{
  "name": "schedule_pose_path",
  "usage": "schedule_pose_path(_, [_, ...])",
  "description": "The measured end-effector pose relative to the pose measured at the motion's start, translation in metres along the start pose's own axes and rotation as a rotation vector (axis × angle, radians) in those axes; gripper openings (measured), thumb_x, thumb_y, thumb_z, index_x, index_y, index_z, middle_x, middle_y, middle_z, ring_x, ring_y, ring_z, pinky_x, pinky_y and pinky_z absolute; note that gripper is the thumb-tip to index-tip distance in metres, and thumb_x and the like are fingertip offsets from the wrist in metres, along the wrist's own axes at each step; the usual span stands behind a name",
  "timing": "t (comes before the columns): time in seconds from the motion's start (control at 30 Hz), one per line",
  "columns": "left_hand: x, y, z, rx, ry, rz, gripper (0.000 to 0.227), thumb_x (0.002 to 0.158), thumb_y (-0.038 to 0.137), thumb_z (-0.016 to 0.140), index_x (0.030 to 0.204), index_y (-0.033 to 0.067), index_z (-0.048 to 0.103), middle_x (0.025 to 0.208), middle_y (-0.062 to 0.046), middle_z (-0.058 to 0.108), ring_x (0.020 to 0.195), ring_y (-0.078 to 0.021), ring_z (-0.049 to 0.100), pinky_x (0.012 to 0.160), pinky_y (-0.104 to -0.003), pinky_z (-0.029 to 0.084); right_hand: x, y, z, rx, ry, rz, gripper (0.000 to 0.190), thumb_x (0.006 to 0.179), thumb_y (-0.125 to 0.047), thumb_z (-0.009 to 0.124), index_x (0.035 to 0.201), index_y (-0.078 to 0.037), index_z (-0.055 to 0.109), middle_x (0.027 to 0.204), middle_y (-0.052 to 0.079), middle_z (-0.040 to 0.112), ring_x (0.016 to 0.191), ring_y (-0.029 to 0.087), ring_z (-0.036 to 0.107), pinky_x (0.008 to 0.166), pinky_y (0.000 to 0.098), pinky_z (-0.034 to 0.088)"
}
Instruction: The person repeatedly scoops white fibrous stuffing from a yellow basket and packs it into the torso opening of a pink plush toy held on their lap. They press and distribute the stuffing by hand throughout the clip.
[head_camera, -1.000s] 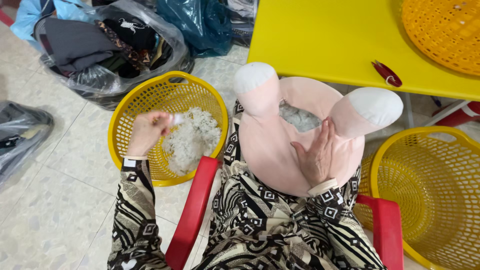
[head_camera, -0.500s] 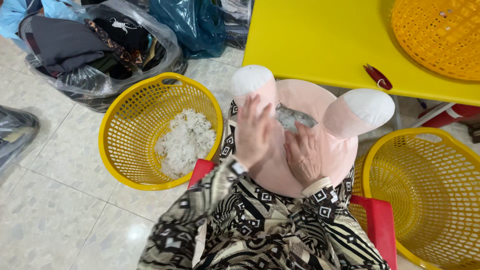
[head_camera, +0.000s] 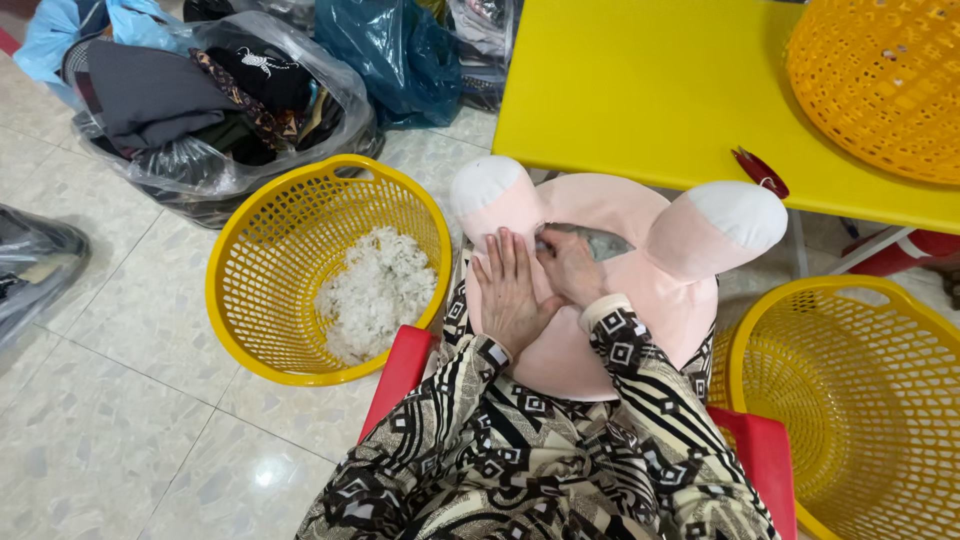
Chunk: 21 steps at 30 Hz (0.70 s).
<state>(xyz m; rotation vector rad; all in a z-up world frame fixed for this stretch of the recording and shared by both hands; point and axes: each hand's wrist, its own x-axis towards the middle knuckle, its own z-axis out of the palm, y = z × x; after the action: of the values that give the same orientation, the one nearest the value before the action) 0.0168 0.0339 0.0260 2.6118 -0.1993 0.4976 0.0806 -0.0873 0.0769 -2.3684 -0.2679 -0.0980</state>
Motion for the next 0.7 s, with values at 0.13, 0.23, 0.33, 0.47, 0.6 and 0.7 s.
schedule_pose_path(0.13, [-0.003, 0.002, -0.002, -0.061, -0.019, -0.040, 0.135, 0.071, 0.074, 0.071, 0.158, -0.0091, 0.011, 0.168, -0.030, 0.004, 0.157, -0.0434, -0.003, 0.121, -0.068, 0.000, -0.019, 0.014, -0.015, -0.078, 0.066, -0.050, 0.018, 0.090, -0.017, 0.066, 0.099, -0.005, 0.077, 0.095, 0.020, 0.074, 0.091, 0.040, 0.070, 0.083, 0.0475, 0.055])
schedule_pose_path(0.23, [-0.002, 0.003, -0.006, -0.066, 0.021, -0.027, 0.137, 0.072, 0.078, 0.070, 0.158, -0.0101, 0.009, 0.168, -0.031, 0.003, 0.157, -0.0434, -0.005, 0.120, -0.069, -0.001, -0.038, 0.010, -0.036, -0.150, 0.154, -0.047, 0.016, 0.092, -0.016, 0.067, 0.095, -0.004, 0.076, 0.092, 0.020, 0.075, 0.087, 0.040, 0.070, 0.081, 0.0473, 0.054])
schedule_pose_path(0.33, [-0.001, 0.005, -0.009, -0.061, 0.005, -0.044, 0.136, 0.072, 0.078, 0.068, 0.160, -0.0091, 0.010, 0.170, -0.029, 0.003, 0.158, -0.0420, -0.007, 0.121, -0.068, -0.002, -0.058, 0.004, -0.054, -0.100, 0.252, 0.012, 0.013, 0.093, -0.012, 0.068, 0.098, -0.002, 0.075, 0.084, 0.021, 0.073, 0.075, 0.035, 0.069, 0.071, 0.0427, 0.055])
schedule_pose_path(0.47, [-0.002, 0.003, -0.009, -0.022, 0.020, -0.029, 0.135, 0.074, 0.081, 0.064, 0.159, -0.0106, 0.011, 0.169, -0.028, 0.004, 0.158, -0.0419, -0.006, 0.121, -0.068, -0.002, -0.069, 0.011, -0.079, 0.096, 0.395, 0.001, 0.010, 0.097, -0.007, 0.069, 0.103, 0.001, 0.072, 0.080, 0.014, 0.070, 0.066, 0.022, 0.063, 0.064, 0.0337, 0.051])
schedule_pose_path(0.6, [-0.001, 0.001, 0.003, -0.012, 0.012, -0.020, 0.133, 0.076, 0.081, 0.063, 0.158, -0.0111, 0.013, 0.169, -0.028, 0.004, 0.158, -0.0425, -0.006, 0.121, -0.068, -0.002, -0.072, 0.012, -0.111, 0.481, 0.529, 0.079, 0.009, 0.105, -0.010, 0.067, 0.110, -0.003, 0.070, 0.082, 0.000, 0.065, 0.067, 0.009, 0.051, 0.058, 0.0250, 0.040])
schedule_pose_path(0.7, [-0.004, -0.005, 0.015, -0.010, 0.029, -0.017, 0.134, 0.076, 0.082, 0.062, 0.159, -0.0107, 0.014, 0.170, -0.028, 0.004, 0.158, -0.0420, -0.005, 0.122, -0.068, -0.001, -0.071, -0.017, -0.110, 0.461, 0.502, -0.028, 0.010, 0.103, -0.008, 0.067, 0.113, -0.007, 0.070, 0.080, -0.002, 0.065, 0.065, 0.006, 0.054, 0.057, 0.0212, 0.043])
